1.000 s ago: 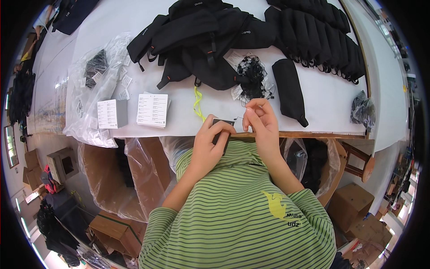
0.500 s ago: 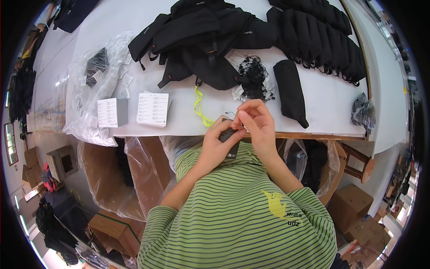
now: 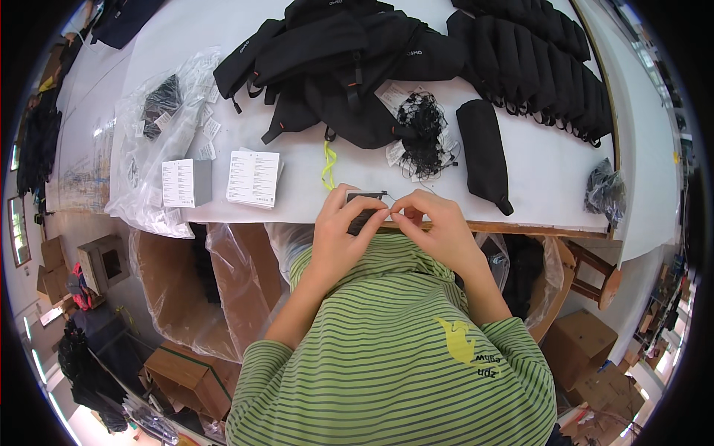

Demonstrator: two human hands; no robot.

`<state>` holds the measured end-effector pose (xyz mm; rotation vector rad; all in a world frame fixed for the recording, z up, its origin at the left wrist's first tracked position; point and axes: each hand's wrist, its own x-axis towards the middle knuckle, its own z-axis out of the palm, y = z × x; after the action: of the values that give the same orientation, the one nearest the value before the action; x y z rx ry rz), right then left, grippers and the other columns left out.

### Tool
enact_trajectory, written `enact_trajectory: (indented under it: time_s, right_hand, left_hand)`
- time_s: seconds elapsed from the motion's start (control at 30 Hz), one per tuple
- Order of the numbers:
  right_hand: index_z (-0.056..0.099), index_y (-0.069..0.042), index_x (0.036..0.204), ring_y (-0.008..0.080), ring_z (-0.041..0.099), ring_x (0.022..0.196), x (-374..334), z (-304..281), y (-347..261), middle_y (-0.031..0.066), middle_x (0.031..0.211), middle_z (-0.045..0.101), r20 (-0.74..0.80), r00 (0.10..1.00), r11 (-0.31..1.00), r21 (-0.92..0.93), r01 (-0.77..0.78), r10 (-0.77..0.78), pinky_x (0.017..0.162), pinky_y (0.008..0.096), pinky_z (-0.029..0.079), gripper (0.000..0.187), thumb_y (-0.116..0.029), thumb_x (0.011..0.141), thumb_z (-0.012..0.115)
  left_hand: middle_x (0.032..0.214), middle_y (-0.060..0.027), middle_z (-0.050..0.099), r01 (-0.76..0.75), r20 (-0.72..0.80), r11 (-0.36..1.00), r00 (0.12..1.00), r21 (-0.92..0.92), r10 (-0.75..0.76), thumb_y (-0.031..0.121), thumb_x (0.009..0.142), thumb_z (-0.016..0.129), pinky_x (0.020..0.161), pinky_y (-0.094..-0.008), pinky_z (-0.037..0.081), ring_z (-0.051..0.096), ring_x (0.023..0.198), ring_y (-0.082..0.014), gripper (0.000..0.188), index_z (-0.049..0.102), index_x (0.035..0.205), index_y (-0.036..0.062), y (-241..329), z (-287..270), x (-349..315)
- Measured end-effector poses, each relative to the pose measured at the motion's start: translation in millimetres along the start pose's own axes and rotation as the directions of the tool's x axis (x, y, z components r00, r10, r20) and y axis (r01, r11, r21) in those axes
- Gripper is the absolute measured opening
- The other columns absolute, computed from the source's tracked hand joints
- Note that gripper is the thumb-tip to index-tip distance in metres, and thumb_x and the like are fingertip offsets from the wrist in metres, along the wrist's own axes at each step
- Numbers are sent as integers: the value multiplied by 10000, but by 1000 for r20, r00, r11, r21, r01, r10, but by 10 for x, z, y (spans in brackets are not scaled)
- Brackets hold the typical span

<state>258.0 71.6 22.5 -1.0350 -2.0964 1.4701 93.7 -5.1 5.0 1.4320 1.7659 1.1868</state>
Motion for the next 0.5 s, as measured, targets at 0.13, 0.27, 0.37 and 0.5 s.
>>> enact_trajectory:
  time_s: [0.13,0.27,0.37,0.5]
  right_hand:
    - [642,-28,868,96,501,573,-5,1,-29,29,678,546,-61,998,1000,-5,19,-19,528,238,417,77,-62,806,673]
    - [655,-33,835,82,476,544,2,22,-65,17,649,526,-179,983,999,13,41,-38,502,223,383,80,-48,767,695]
    - [657,-37,829,80,459,524,8,42,-92,12,633,517,-222,972,997,4,74,-71,492,218,361,85,-50,757,700]
    - [640,-61,840,105,404,512,-1,87,-92,17,638,481,-262,959,994,-29,102,-106,472,246,340,100,-61,760,700]
  left_hand:
    - [874,-104,541,-76,-6,996,997,-41,75,69,795,685,694,-322,446,548,786,-251,312,604,1096,63,79,19,8]
    - [944,-119,567,22,-102,983,994,-183,-41,63,789,707,726,-330,455,563,831,-260,481,498,1221,36,120,66,-68]
    - [951,-105,578,-27,-155,994,988,-105,10,50,761,734,729,-327,456,570,839,-253,412,536,1121,40,85,63,-95]
    - [940,-97,585,-75,-148,996,987,-57,66,28,747,737,727,-322,454,571,834,-245,341,546,1028,38,67,50,-76]
